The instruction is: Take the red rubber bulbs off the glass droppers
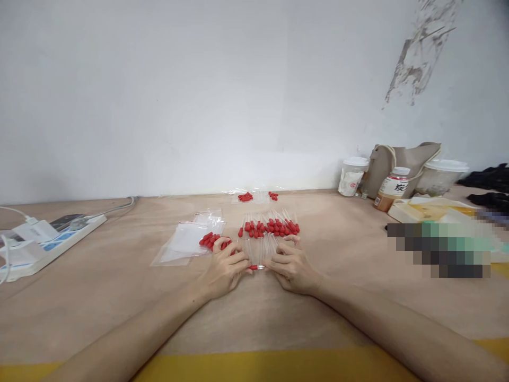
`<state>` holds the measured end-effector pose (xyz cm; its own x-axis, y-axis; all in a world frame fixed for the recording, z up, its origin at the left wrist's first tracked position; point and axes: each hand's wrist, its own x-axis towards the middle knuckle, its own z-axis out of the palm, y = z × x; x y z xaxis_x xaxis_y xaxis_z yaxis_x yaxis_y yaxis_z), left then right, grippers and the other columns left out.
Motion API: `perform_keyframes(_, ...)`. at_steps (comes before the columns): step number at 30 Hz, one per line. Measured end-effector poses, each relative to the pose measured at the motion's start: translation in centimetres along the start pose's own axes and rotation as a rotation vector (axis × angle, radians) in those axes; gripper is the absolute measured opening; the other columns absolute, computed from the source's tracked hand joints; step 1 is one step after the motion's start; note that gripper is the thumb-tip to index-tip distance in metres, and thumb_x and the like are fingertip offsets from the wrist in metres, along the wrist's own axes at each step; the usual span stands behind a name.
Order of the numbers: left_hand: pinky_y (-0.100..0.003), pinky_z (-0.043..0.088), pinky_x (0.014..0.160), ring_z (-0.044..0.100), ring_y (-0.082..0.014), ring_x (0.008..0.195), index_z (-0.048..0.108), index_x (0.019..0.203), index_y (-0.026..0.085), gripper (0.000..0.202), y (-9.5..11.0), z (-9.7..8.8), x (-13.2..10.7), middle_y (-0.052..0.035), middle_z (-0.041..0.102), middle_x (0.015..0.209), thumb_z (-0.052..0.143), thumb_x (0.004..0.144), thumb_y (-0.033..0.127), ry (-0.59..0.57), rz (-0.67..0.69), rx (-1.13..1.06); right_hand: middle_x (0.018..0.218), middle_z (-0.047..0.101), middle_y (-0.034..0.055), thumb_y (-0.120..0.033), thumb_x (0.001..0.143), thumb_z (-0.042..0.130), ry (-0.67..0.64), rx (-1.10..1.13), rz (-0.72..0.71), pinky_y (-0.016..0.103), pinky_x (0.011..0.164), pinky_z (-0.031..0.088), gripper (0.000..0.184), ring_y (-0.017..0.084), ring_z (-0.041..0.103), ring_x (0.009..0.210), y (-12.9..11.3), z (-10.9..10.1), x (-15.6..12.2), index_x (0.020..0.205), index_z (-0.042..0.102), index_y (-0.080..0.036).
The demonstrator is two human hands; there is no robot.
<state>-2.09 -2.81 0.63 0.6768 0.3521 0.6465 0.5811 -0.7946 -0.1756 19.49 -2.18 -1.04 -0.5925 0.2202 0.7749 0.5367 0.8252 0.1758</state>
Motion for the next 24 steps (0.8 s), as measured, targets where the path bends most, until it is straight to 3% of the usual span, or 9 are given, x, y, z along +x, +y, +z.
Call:
perform_keyframes(9, -0.040, 0.028, 0.086, 0.052, -0.0163, 0.080, 0.060, 0.074, 0.022, 0.017, -0.3, -0.8, -0.4, 0.0013, 0.065, 0.076, 0.047, 0.084, 0.019, -0.052, -0.040, -0.031, 0.054, 0.055, -0.0038, -0.021, 0.083, 0.045, -0.070, 0.001, 0.078, 0.034, 0.085, 0.023, 0.019, 0.010, 0.044, 0.063, 0.7, -1.2, -0.9, 0.074, 0.062, -0.022)
perform_keyframes(14, -0.031, 0.041, 0.079, 0.053, -0.0157, 0.087, 0.059, 0.093, 0.021, 0.018, -2.2, -0.9, -1.8, -0.0050, 0.060, 0.092, 0.042, 0.087, 0.023, -0.007, -0.272, -0.160, 0.060, 0.062, -0.0016, -0.029, 0.084, 0.049, -0.014, -0.008, 0.297, 0.033, 0.082, 0.023, 0.019, 0.011, 0.047, 0.063, 2.6, -1.9, -1.7, 0.076, 0.066, -0.024)
perform_keyframes(18, -0.029, 0.044, 0.077, 0.053, -0.0167, 0.089, 0.058, 0.102, 0.018, 0.028, -4.4, -1.8, -1.7, -0.0069, 0.054, 0.094, 0.036, 0.087, 0.026, 0.042, -0.552, -0.144, 0.067, 0.066, 0.0002, -0.028, 0.084, 0.048, 0.003, 0.041, 0.435, 0.031, 0.078, 0.025, 0.019, 0.010, 0.051, 0.062, 2.3, -1.3, -1.3, 0.080, 0.066, -0.023)
perform_keyframes(21, -0.031, 0.046, 0.073, 0.054, -0.0188, 0.085, 0.058, 0.103, 0.016, 0.033, -6.9, -2.9, -2.0, -0.0066, 0.054, 0.088, 0.036, 0.083, 0.029, 0.039, -0.737, -0.098, 0.071, 0.066, 0.0009, -0.022, 0.084, 0.045, -0.007, 0.029, 0.465, 0.029, 0.076, 0.026, 0.021, 0.011, 0.054, 0.065, 1.9, -0.7, -0.7, 0.093, 0.064, -0.023)
perform_keyframes(24, -0.030, 0.047, 0.065, 0.057, -0.0175, 0.073, 0.053, 0.108, 0.018, 0.036, -9.4, -3.4, -3.0, -0.0041, 0.057, 0.083, 0.040, 0.079, 0.035, 0.035, -0.899, -0.124, 0.069, 0.066, 0.0001, -0.021, 0.082, 0.047, -0.015, 0.022, 0.433, 0.031, 0.076, 0.025, 0.020, 0.011, 0.052, 0.064, 1.7, 0.0, 0.4, 0.089, 0.065, -0.023)
